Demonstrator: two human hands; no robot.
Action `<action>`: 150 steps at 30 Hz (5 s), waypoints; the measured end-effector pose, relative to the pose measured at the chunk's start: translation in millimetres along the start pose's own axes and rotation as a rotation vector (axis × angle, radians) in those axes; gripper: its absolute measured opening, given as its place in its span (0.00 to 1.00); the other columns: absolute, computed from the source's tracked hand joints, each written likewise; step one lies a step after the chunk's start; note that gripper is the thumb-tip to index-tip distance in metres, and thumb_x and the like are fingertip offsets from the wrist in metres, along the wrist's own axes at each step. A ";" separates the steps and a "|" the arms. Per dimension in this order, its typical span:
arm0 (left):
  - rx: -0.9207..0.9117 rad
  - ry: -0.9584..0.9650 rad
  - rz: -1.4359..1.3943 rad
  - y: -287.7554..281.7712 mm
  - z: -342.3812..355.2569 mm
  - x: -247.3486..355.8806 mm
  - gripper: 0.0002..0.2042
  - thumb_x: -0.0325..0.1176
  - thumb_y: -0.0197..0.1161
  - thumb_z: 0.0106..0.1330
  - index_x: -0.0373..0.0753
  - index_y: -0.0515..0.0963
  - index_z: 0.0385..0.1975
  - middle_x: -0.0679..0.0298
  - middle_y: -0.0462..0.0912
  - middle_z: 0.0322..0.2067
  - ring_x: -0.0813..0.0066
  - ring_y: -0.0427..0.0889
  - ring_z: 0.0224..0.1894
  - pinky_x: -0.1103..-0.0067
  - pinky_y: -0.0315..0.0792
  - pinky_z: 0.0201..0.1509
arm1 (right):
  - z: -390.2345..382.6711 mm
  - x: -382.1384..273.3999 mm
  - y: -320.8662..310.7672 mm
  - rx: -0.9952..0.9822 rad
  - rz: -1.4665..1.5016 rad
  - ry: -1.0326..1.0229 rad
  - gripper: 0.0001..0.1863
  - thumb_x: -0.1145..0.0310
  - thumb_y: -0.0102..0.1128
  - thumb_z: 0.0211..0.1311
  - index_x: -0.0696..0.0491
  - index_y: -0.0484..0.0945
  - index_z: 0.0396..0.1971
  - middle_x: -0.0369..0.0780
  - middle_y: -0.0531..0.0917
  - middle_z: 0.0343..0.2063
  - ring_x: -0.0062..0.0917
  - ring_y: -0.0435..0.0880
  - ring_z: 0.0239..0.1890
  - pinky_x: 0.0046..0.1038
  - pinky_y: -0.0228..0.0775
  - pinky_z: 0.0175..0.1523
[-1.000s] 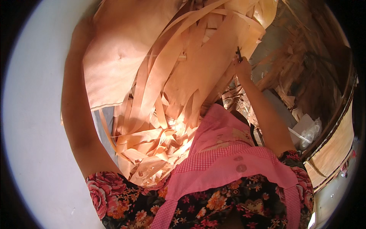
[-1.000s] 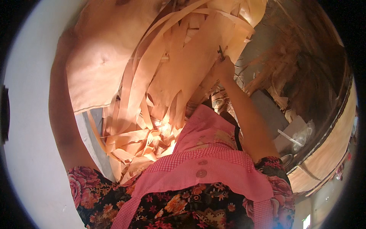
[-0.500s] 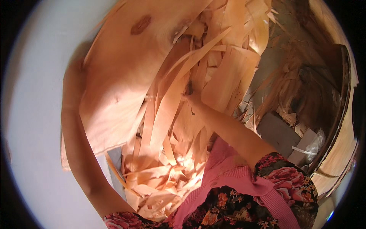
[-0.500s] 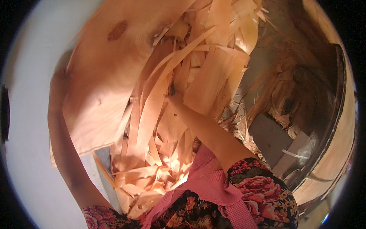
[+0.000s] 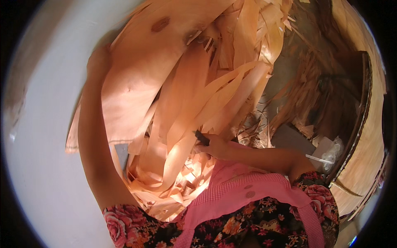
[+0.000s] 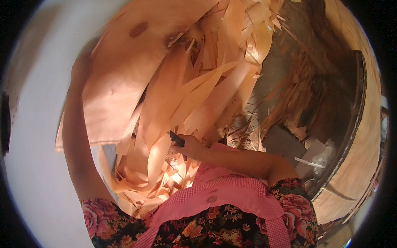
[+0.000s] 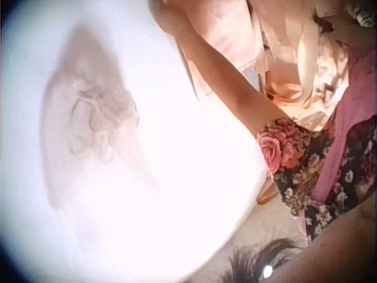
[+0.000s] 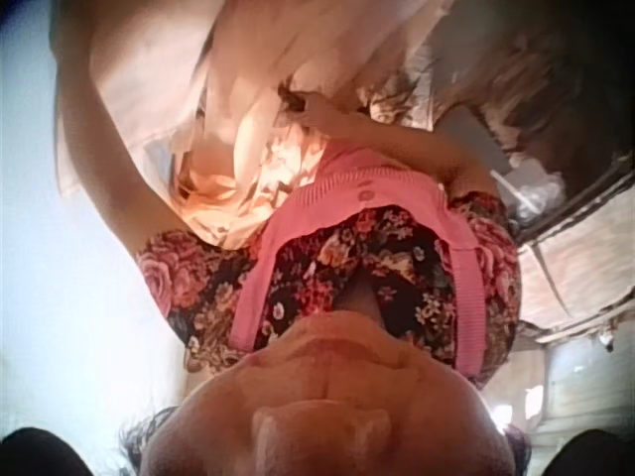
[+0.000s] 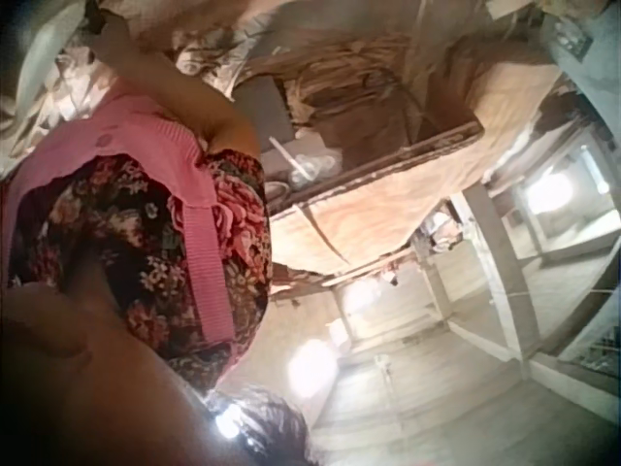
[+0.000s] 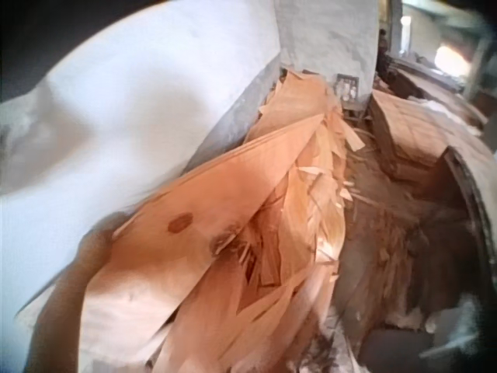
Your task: The person cuts thin sheets of wood veneer using a utility knife and a long straightedge. They measure and align the tool against the sheets, make long straight cuts, and stack the trimmed veneer.
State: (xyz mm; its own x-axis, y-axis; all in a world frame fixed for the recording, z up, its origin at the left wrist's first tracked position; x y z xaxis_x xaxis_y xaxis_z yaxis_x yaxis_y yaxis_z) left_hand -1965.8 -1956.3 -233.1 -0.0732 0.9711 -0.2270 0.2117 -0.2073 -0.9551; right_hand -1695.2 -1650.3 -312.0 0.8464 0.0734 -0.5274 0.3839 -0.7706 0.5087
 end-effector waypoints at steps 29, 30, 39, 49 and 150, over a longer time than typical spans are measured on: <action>-0.072 0.206 0.163 -64.4 -237.7 80.4 0.10 0.32 0.47 0.58 0.41 0.76 0.33 0.53 0.78 0.34 0.57 0.78 0.38 0.64 0.70 0.42 | -150.1 200.3 -11.9 0.202 0.049 0.281 0.10 0.67 0.54 0.53 0.54 0.70 0.34 0.39 0.79 0.20 0.15 0.64 0.09 0.16 0.51 0.12; -0.128 0.219 0.142 -61.0 -243.8 86.0 0.11 0.32 0.47 0.58 0.42 0.75 0.36 0.52 0.78 0.36 0.58 0.77 0.40 0.64 0.69 0.43 | -148.7 204.7 -9.0 0.199 0.063 0.282 0.10 0.67 0.54 0.53 0.54 0.70 0.33 0.39 0.79 0.19 0.15 0.64 0.10 0.16 0.51 0.12; -0.092 0.232 0.085 129.8 -236.2 43.7 0.31 0.26 0.46 0.56 0.55 0.49 0.60 0.60 0.79 0.30 0.62 0.79 0.23 0.71 0.72 0.22 | -33.6 166.9 1.9 0.197 0.066 0.246 0.06 0.69 0.54 0.53 0.53 0.69 0.27 0.36 0.72 0.15 0.15 0.63 0.11 0.17 0.52 0.14; -0.056 0.968 0.363 249.2 -405.8 6.1 0.21 0.40 0.50 0.56 0.50 0.66 0.52 0.68 0.65 0.54 0.74 0.64 0.53 0.73 0.54 0.59 | -14.3 134.3 50.9 0.129 0.142 0.073 0.03 0.71 0.53 0.50 0.53 0.69 0.23 0.34 0.68 0.14 0.17 0.64 0.13 0.18 0.52 0.18; -0.054 1.432 -0.483 -431.1 -2794.1 2548.4 0.35 0.38 0.63 0.52 0.35 0.53 0.58 0.55 0.64 0.54 0.65 0.65 0.55 0.74 0.60 0.56 | -3007.1 2009.2 -951.6 1.832 0.900 -1.314 0.19 0.71 0.55 0.54 0.58 0.70 0.47 0.34 0.77 0.33 0.15 0.73 0.31 0.17 0.62 0.26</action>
State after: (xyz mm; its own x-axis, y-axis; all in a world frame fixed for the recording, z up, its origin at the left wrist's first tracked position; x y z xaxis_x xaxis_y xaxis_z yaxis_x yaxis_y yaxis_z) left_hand 479.5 937.6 132.2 0.8321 0.2409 0.4996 0.4826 0.1293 -0.8662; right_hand 749.9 1134.3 190.4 -0.2877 -0.1517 -0.9456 -0.9575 0.0262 0.2871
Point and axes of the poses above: each hand's wrist, its own z-axis towards the middle knuckle, its own y-axis out of the palm, x = y × z, the point moved 1 cm from there along z, towards the middle knuckle
